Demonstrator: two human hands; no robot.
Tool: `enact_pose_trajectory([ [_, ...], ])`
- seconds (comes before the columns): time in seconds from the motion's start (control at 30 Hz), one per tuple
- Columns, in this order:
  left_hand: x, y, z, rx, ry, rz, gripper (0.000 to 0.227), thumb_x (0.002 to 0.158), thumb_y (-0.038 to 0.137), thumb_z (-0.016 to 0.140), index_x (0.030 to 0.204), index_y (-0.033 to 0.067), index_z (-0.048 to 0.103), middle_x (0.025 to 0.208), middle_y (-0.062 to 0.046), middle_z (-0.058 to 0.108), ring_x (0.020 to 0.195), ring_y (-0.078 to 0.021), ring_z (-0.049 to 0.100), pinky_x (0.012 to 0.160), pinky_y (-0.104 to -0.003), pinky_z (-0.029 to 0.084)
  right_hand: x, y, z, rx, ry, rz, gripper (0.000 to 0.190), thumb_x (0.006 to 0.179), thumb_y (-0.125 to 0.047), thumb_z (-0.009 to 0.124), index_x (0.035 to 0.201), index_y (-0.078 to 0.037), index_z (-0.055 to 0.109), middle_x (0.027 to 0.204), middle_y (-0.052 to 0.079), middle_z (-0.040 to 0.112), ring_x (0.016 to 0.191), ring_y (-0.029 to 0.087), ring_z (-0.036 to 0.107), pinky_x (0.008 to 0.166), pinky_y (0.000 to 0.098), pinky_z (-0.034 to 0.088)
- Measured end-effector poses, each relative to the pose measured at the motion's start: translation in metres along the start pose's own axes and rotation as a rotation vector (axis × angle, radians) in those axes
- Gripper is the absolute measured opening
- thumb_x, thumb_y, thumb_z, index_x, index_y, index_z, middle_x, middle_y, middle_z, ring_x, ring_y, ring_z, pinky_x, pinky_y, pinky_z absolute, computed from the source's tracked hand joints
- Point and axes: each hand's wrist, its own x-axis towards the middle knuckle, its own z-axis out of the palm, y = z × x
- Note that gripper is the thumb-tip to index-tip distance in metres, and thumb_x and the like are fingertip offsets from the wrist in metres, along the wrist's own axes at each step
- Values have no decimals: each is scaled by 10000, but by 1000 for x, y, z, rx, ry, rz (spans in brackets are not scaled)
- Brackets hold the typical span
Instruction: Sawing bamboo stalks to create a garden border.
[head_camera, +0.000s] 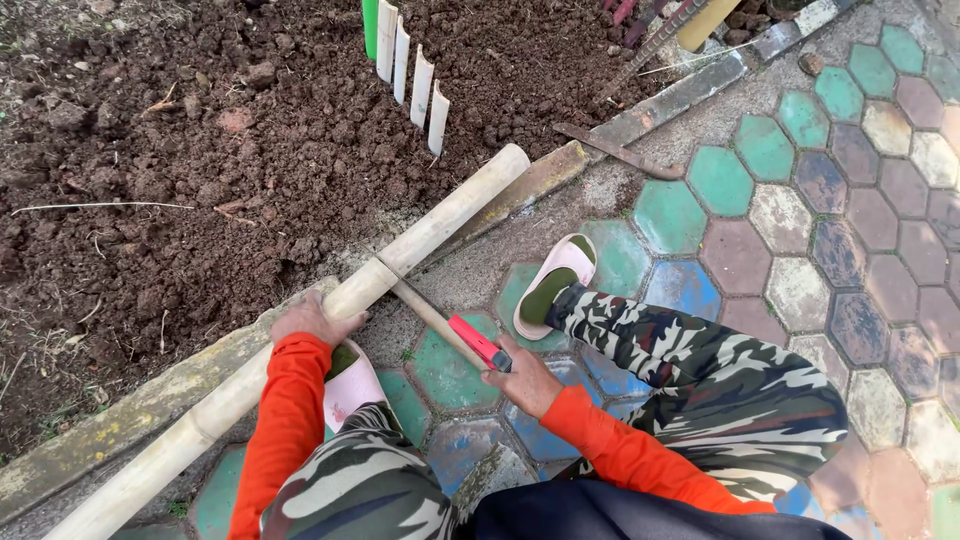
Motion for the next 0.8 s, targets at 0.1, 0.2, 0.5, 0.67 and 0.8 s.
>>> enact_pose_trajectory([
  [0.1,5,-5,11,35,42,30,1088,608,949,619,1319,127,587,1151,-143,732,1021,-317,740,839,-448,591,-2,-2,2,27,-53,83,528,849,-305,728,1236,-8,526,916,247,654,874,364,656,813,458,492],
  [0.2,9,-5,9,45,38,43,1089,617,955,615,1319,122,613,1159,-136,742,1042,-294,735,862,-425,586,3,0,4,10,11,-12,523,832,-288,749,1215,4,544,944,212,649,892,356,651,815,455,483],
  [0.5,32,-10,28,78,61,91,1014,650,702,785,1446,147,489,1160,-133,725,1054,-306,726,861,-437,587,7,9,9,16,25,21,611,819,-305,768,1262,53,548,948,227,667,889,347,665,822,431,502],
  [0.67,21,-5,17,80,-21,114,952,683,615,811,1450,151,491,1165,-142,724,1058,-311,725,902,-430,578,2,12,0,161,-52,60,527,844,-321,738,1193,57,626,886,261,660,837,378,598,778,463,497],
  [0.8,28,-4,15,85,-46,76,994,720,643,787,1484,117,430,1155,-147,738,1010,-295,760,876,-405,606,1,8,5,-32,56,-65,600,839,-330,768,1242,45,528,911,225,650,867,353,643,803,448,494],
])
